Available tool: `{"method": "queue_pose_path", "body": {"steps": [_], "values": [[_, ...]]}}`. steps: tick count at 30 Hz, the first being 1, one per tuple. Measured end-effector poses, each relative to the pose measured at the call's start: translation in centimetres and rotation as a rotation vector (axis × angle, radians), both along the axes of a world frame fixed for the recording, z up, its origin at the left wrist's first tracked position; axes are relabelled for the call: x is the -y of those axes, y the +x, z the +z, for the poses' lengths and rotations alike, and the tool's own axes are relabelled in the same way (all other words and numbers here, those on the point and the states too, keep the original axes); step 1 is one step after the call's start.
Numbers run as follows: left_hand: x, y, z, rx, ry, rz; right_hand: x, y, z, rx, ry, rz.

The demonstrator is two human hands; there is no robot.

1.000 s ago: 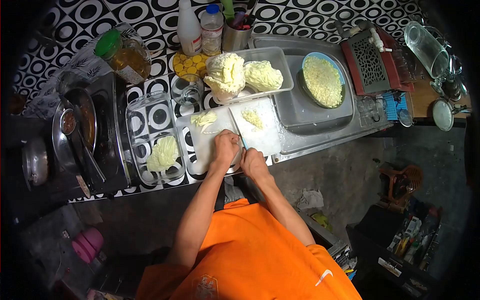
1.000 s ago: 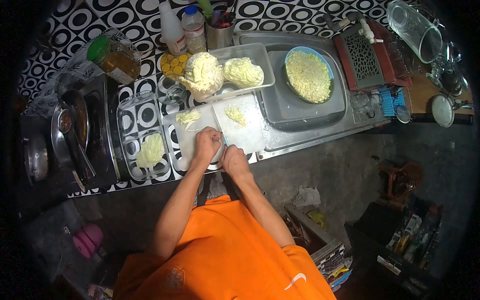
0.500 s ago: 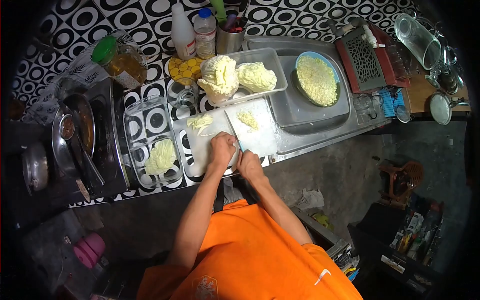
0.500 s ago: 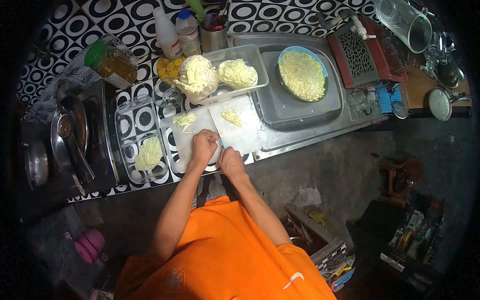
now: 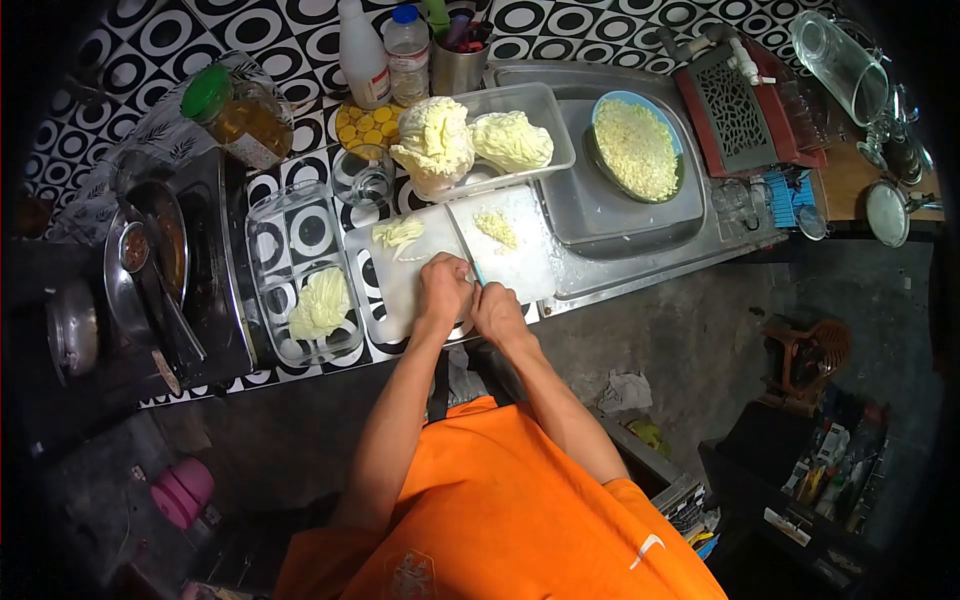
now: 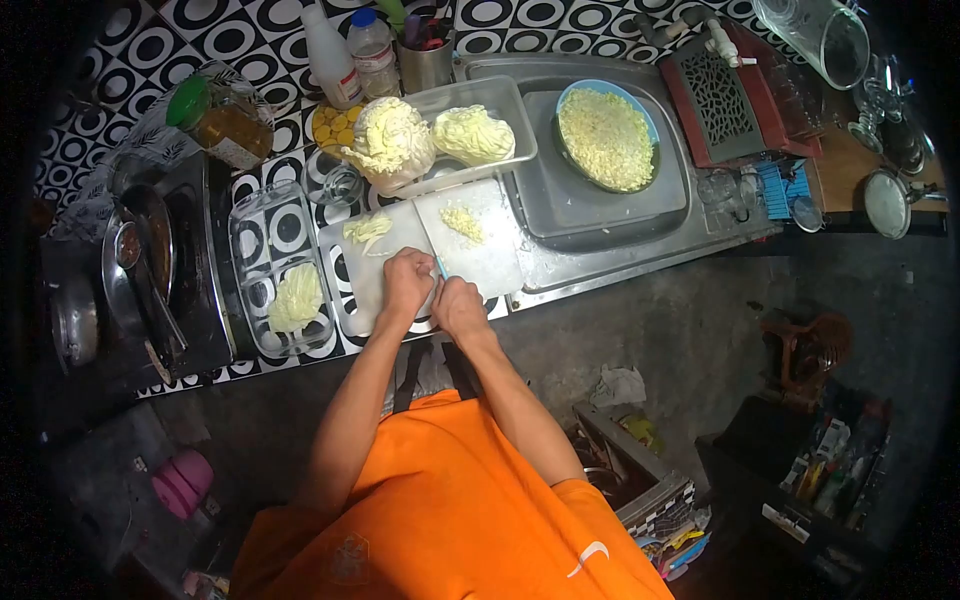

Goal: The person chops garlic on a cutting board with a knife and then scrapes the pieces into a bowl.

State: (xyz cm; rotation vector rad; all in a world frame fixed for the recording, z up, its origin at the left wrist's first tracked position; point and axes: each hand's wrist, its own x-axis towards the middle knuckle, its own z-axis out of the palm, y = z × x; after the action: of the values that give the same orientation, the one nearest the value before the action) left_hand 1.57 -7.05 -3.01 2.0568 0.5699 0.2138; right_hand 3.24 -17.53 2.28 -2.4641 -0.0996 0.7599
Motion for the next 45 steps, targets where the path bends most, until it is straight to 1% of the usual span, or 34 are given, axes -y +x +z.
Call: {"method": "queue_pose_path", "body": {"steps": [3,5,6,9,14,17,18,21,23,24,25,26,27,28,29,31,32,33,34,35,36,37,38,39,43,45], "values": [[0.0,-0.1,0.1,0.014,0.060,-0.010,0.2,-0.1,0.0,-0.039,0.044,0.042],[0.0,-0.1,0.1,0.037,0.078,-0.013,0.5,-0.8,-0.6,-0.040,-0.039,0.034],[0.0,-0.1,0.0,0.060,0.096,-0.022,0.5,-0.8,-0.8,-0.042,-0.037,0.032],[0.1,0.0,-0.1,0.026,0.047,-0.006,0.2,-0.4,-0.8,-0.029,-0.015,0.036],[0.2,-0.1,0.0,-0.009,0.063,0.010,0.4,-0.6,0.3,-0.071,-0.030,0.052],[0.2,0.2,0.2,-0.015,0.066,0.029,0.1,-0.8,-1.1,-0.027,-0.054,0.050],[0.4,0.0,0.3,-0.014,0.067,0.043,0.1,-0.6,-1.1,0.039,0.001,0.023],[1.0,0.0,1.8,0.009,0.035,0.081,0.4,0.3,-1.0,0.036,0.054,0.062],[1.1,0.0,1.2,0.032,0.064,0.085,1.6,0.6,-0.7,0.025,0.109,0.087],[1.2,-0.1,0.1,0.052,0.019,0.107,2.4,0.4,-1.0,0.069,0.115,0.079],[1.0,-0.2,0.0,0.017,0.020,0.047,3.1,0.1,-0.6,0.094,0.130,0.046],[0.9,-0.2,0.3,0.061,0.003,0.052,3.8,-0.1,-0.4,0.112,0.120,0.035],[0.8,-0.3,0.5,0.101,-0.016,0.057,4.7,-0.3,-0.3,0.129,0.148,0.055],[0.4,-0.6,0.9,0.101,0.021,0.073,5.3,-0.6,-0.4,0.140,0.082,0.133],[-0.3,-0.8,1.3,0.111,0.031,0.086,5.9,-0.8,-0.5,0.099,0.053,0.192],[-1.7,-1.4,2.1,0.099,0.130,0.157,6.7,-1.2,0.2,0.064,-0.005,0.307],[-2.4,-1.6,2.4,0.044,0.161,0.176,7.0,-1.0,-0.2,0.066,-0.002,0.313],[-3.1,-1.8,2.7,0.043,0.163,0.182,7.1,-0.7,-0.5,0.077,-0.019,0.265],[-3.8,-1.9,2.9,0.034,0.296,0.136,7.3,-0.6,-0.8,0.087,-0.035,0.217],[-4.4,-2.0,3.1,0.028,0.428,0.092,7.4,-0.4,-1.1,0.089,-0.032,0.223],[-4.7,-2.0,3.2,-0.064,0.423,0.076,7.3,-0.1,-0.7,0.090,-0.036,0.199],[-4.9,-2.2,3.2,-0.065,0.424,0.082,7.3,0.1,-0.5,0.092,-0.040,0.175],[-5.0,-2.2,3.0,-0.122,0.438,0.042,7.5,0.1,-0.6,0.106,-0.041,0.292],[-5.0,-2.1,3.0,-0.177,0.452,0.001,7.6,0.1,-0.8,0.111,-0.041,0.297],[-3.5,-1.8,2.3,-0.169,0.412,-0.025,6.9,0.8,-1.3,0.089,0.001,0.225],[-2.0,-1.6,1.9,-0.076,0.349,-0.200,6.5,1.1,-1.0,0.065,0.020,0.227]]}}
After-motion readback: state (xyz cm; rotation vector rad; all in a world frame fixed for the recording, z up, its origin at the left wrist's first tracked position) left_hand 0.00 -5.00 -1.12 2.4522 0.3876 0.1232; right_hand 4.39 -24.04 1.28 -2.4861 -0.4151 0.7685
